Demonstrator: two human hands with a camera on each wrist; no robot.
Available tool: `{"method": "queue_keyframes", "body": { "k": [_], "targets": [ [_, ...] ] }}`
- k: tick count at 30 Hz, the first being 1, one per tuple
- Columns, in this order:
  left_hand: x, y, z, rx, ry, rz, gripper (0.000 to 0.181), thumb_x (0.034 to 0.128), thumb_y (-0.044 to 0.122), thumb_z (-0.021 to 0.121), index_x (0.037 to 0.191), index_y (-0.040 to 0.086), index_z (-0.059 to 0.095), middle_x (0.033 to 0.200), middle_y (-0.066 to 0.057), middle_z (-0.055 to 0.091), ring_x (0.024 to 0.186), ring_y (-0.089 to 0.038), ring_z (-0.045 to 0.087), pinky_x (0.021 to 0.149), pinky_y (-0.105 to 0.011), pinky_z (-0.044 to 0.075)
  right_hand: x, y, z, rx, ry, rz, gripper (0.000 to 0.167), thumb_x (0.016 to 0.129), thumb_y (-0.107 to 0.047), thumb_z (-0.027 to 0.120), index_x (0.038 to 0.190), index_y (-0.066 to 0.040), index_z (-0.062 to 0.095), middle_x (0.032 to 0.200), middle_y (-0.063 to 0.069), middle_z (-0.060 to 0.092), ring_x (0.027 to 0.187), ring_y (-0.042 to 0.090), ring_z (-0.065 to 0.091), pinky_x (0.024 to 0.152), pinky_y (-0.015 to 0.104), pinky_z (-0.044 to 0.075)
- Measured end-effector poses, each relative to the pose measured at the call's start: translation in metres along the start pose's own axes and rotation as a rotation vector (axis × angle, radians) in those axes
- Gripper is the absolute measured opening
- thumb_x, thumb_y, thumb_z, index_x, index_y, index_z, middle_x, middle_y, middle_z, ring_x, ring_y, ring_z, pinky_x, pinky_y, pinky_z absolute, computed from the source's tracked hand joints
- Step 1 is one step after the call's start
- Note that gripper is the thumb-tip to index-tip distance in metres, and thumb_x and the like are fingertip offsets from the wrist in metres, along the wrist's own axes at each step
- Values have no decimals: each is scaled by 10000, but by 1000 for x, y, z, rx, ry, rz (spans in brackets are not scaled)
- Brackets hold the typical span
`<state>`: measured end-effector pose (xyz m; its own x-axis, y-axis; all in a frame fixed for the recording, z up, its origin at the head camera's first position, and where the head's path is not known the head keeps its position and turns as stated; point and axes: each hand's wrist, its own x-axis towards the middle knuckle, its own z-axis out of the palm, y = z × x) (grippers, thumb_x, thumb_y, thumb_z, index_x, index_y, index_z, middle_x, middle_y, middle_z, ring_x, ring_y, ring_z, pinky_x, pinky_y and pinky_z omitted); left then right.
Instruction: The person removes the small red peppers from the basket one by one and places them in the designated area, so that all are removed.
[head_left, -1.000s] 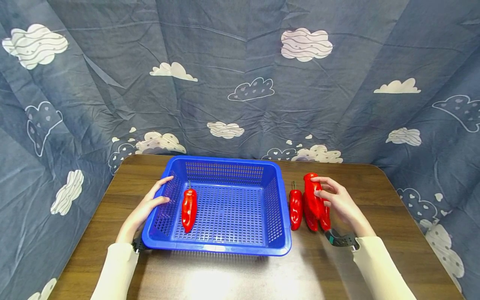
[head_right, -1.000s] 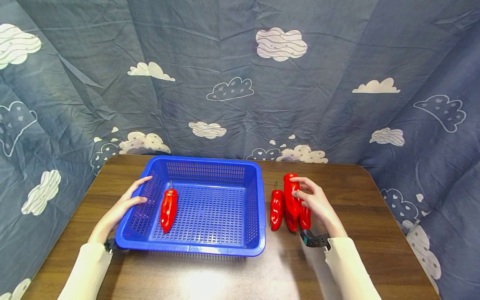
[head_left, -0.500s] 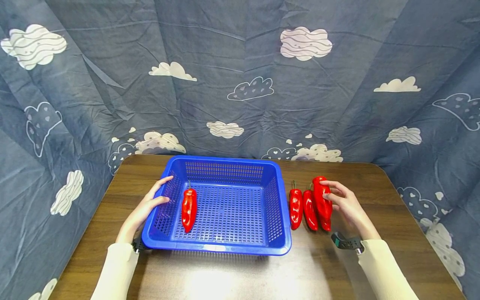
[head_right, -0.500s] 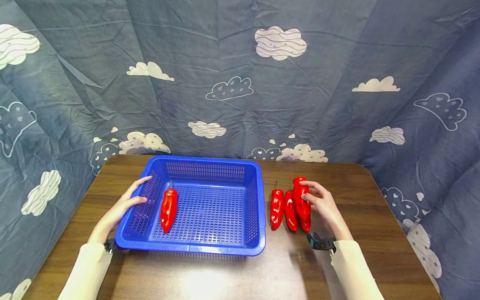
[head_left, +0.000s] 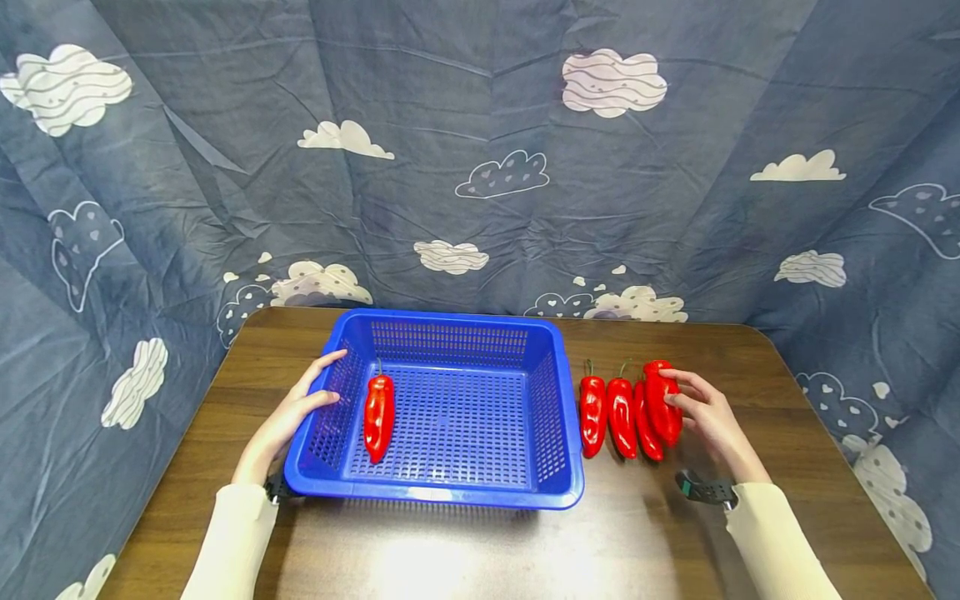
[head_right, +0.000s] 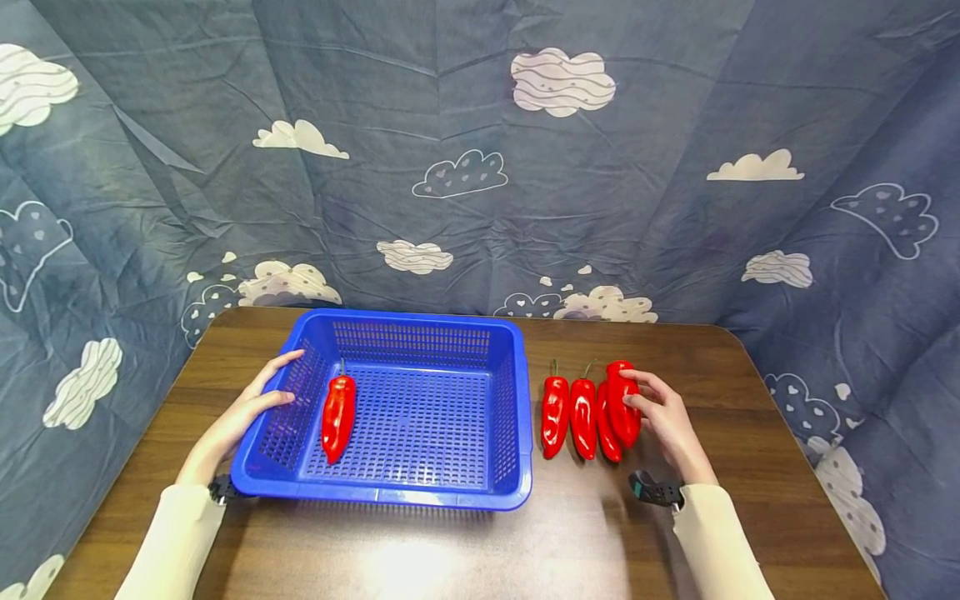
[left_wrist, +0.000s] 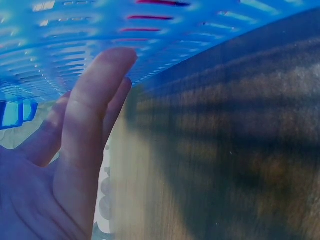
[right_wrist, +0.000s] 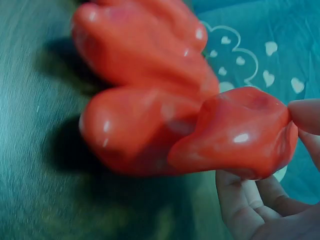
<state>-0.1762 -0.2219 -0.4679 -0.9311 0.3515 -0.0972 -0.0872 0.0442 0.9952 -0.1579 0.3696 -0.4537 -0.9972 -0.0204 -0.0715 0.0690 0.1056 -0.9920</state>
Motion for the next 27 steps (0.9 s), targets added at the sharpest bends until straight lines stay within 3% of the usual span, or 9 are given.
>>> {"method": "queue_keyframes", "body": {
  "k": [16,23,27],
  "targets": [
    [0,2,1,4,-10,9,612,958,76,447,1509,210,217,1496,-241,159,1150,-449,425,810,-465,492,-3,18,-14,-104,118,32,319,946,-47,525,1225,-171,614,975,-84,586,817,49,586,635,255,528],
    [-1,2,1,1,-8,13,618,956,74,455,1510,203,215,1491,-241,172,1137,-439,434,803,-462,493,-4,24,-15,-222,143,56,350,948,-64,515,1297,-34,521,986,-44,571,807,31,570,650,252,524],
    [0,1,1,1,-10,14,617,956,71,450,1510,203,214,1491,-242,170,1131,-425,443,799,-460,496,-4,27,-14,-279,154,64,392,936,-44,521,1313,42,456,1015,52,573,784,39,566,631,262,521]
  ]
}}
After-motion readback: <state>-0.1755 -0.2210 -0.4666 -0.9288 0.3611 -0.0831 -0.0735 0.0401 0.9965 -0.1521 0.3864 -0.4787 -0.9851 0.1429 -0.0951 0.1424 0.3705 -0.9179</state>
